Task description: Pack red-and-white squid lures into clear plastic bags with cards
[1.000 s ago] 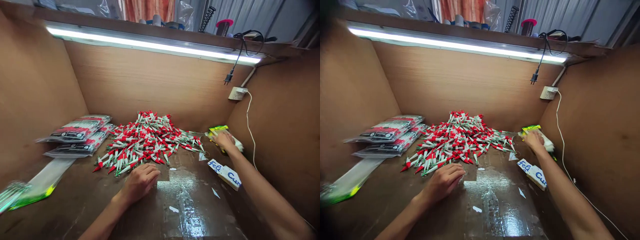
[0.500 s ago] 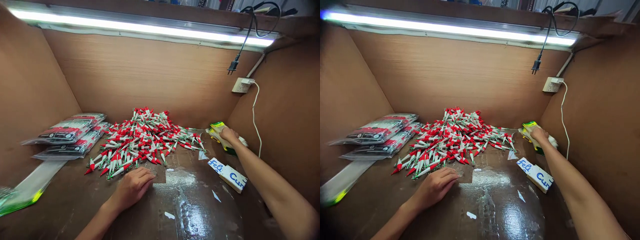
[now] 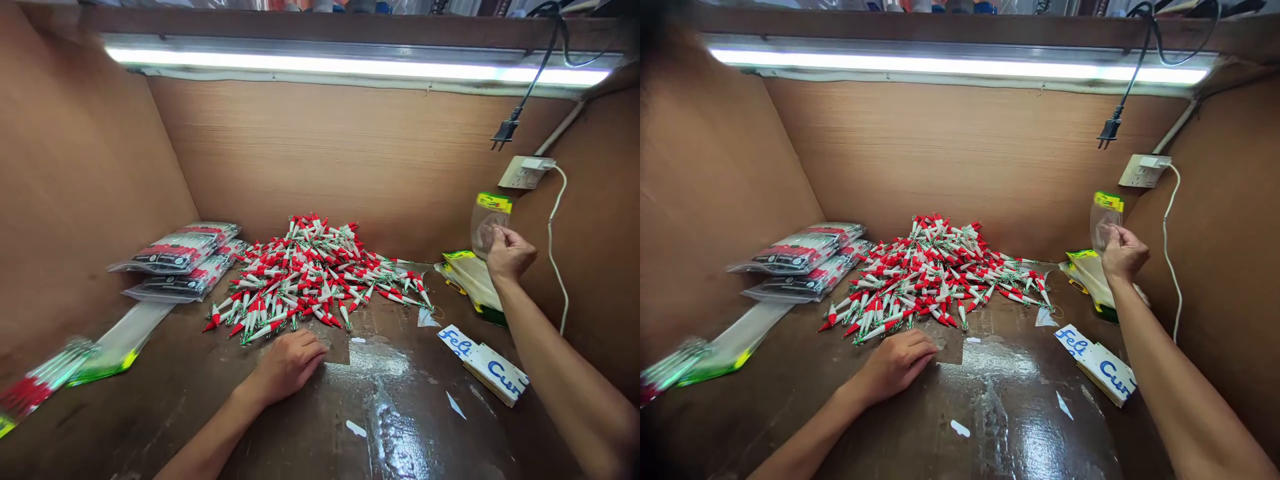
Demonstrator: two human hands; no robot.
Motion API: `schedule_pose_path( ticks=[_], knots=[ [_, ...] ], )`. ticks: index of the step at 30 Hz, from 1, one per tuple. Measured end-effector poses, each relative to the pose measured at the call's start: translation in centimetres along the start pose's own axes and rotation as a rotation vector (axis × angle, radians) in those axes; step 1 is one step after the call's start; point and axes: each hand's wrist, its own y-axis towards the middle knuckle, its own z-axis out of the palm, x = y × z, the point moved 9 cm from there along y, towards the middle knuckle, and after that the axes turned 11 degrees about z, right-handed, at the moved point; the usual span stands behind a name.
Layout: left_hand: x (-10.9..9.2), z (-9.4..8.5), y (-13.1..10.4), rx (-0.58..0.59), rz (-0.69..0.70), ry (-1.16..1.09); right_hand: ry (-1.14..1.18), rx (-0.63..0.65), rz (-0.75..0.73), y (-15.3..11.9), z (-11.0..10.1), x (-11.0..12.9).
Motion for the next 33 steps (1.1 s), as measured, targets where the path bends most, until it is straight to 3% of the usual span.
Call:
schedule_pose_path(
  ticks=[3, 5, 7, 11, 13, 15, 18, 21, 25, 30, 33],
  knots=[
    [0.4, 0.1, -0.4, -0.006, -0.050, -0.031, 0.060, -0.050, 0.065, -2.7, 0.0, 2.5],
    [0.9, 0.1, -0.8, -0.009, -0.098, -0.033, 0.134, 0.108, -0.061, -6.7, 1.6, 6.4],
    [1.4, -0.2, -1.1, -0.024, -0.150, -0.047, 0.221, 0.279, -0.247, -12.6, 2.5, 11.0],
    [2.7, -1.4, -1.8, -0.105, -0.295, -0.105, 0.306, 0.725, -0.591, -27.6, 2.8, 19.4],
    [3.4, -1.7, -2.4, -0.145, -0.382, -0.156, 0.299, 0.935, -0.708, -34.2, 2.3, 22.2],
    [3.9, -1.2, -3.0, -0.144, -0.448, -0.227, 0.255, 1.105, -0.748, -38.5, 2.0, 23.3],
    [4.3, 0.6, -3.8, -0.073, -0.486, -0.332, 0.248, 1.228, -0.665, -39.7, 2.0, 22.2],
    [4.4, 1.7, -4.1, -0.017, -0.487, -0.372, 0.248, 1.146, -0.452, -36.3, 2.8, 18.8],
    [3.7, 1.3, -3.2, 0.000, -0.431, -0.397, 0.216, 1.053, -0.269, -33.1, 4.2, 15.4],
    [2.1, 0.5, -2.0, 0.006, -0.352, -0.467, 0.438, 1.138, -0.037, -33.1, 4.8, 14.6],
    [1.7, 0.4, -2.1, 0.010, -0.363, -0.491, 0.490, 1.153, -0.021, -33.9, 4.4, 14.6]
  ],
)
